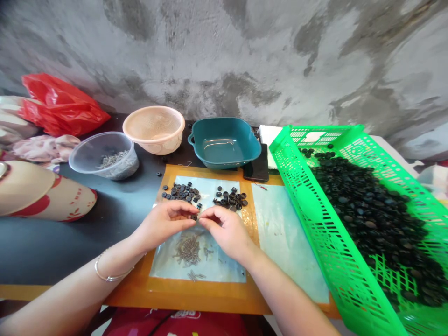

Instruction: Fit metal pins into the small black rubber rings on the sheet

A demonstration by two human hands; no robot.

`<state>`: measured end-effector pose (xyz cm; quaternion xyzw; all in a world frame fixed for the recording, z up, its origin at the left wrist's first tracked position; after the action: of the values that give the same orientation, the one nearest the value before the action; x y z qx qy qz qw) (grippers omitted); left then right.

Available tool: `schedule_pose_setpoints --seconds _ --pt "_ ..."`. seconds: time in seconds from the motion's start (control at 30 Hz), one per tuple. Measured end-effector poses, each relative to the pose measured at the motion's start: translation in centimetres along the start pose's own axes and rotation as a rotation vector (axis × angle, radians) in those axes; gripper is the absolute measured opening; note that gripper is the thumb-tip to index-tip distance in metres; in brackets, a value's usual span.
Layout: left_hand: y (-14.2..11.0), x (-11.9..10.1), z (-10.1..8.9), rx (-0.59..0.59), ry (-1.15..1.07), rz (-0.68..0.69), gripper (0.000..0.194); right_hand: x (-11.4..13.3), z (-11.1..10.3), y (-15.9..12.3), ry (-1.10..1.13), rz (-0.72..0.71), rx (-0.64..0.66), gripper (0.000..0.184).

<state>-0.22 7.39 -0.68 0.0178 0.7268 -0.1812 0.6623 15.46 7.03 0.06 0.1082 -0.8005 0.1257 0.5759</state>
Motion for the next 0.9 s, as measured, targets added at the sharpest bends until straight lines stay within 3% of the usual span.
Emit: schedule_pose_setpoints --seconds 0.17,0.37,0.67,0.8,0.9 --pt "-0.3 -0.1 0.1 -0.073 0.023 0.019 0.02 0.0 0.0 -0.1 -0.028 -0.01 -0.039 0.012" --pt "-0.7 -0.9 0.2 -0.071 0.279 0.206 0.016 -0.6 0.4 -0.2 0.013 -0.026 0.003 0.012" --pt "-2.2 -1.4 2.3 0.11 0.816 0.613 0.027 -0.6 0.4 -0.5 -0.132 -0.002 0.14 0.028" --pt "-2.8 -1.7 3.1 0.176 0.942 0.695 0.031 -0.4 0.4 -0.7 -0.227 0.046 0.158 0.03" --pt "-2.8 -1.7 3.2 0.182 0.917 0.696 0.033 -0.3 0.4 -0.8 -0.293 0.074 0.141 0.033"
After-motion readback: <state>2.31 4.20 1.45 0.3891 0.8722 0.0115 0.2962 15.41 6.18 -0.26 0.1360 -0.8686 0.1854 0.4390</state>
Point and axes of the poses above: each hand's wrist, its own y-axis towards the middle knuckle, its own z-axis out of the palm, x = y × z, the point moved 6 cm from there along y, towards the middle knuckle, and after that the axes turned 2 degrees about -y, right-handed, at the moved point
